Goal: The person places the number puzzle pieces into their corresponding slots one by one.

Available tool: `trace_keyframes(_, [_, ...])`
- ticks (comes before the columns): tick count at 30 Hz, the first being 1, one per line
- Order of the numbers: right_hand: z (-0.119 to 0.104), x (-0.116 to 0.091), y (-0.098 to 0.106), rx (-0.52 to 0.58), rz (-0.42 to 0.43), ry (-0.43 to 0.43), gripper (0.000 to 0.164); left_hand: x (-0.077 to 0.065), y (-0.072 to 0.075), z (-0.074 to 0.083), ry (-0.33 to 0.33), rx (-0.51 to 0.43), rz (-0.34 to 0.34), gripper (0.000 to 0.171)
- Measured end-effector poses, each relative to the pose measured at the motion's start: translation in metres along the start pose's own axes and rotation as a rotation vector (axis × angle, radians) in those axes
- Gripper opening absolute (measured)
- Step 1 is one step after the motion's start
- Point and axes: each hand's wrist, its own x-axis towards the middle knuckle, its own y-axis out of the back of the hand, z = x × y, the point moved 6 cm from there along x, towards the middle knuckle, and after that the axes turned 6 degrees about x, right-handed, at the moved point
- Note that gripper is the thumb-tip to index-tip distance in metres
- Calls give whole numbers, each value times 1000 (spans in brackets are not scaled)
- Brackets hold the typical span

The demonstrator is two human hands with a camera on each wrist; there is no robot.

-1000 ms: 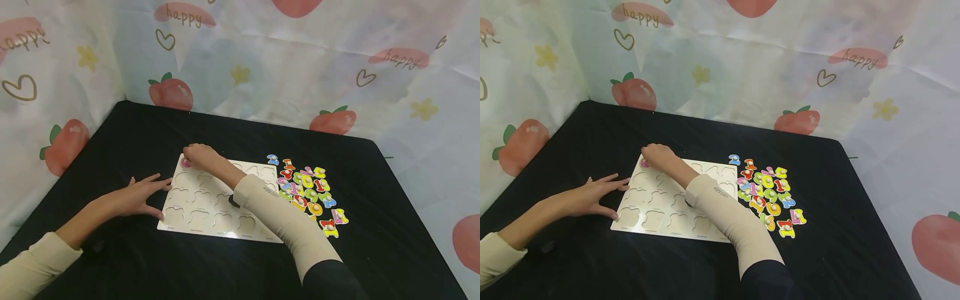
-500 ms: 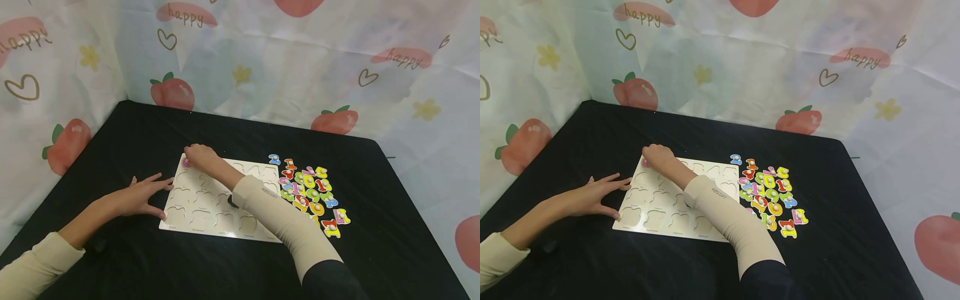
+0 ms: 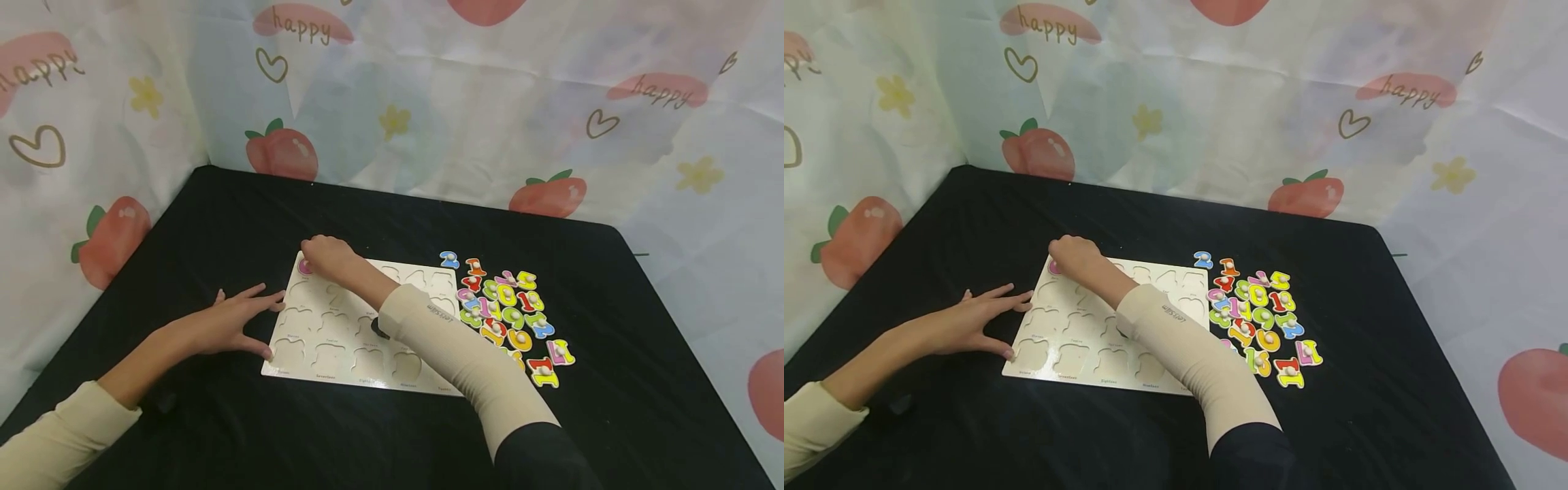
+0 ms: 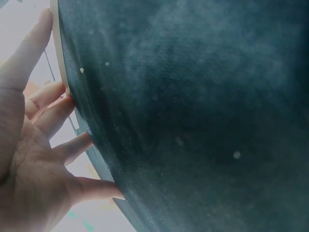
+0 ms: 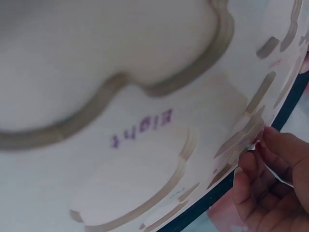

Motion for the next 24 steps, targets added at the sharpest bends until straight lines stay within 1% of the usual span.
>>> trace_keyframes(4, [2, -1, 3, 33, -21, 4, 26, 0, 0, 1, 6, 3, 1, 95])
trace_keyframes(9, [12, -7, 7, 45, -3, -30, 28, -1, 0, 1, 14, 3, -5, 95])
trace_keyframes(12, [25, -17, 9, 29, 10, -60, 27, -1, -1, 2, 3, -8, -5, 94])
trace_keyframes(15, [39, -26, 12, 4, 15, -76, 25, -1, -1, 2, -6, -10, 12, 93])
trace_keyframes(19, [55, -37, 19, 2, -5, -102, 24, -1, -1, 0, -12, -8, 35, 93])
trace_keyframes(24, [78, -55, 28, 12, -17, -148, 22, 0, 0, 1, -22, -6, 33, 96])
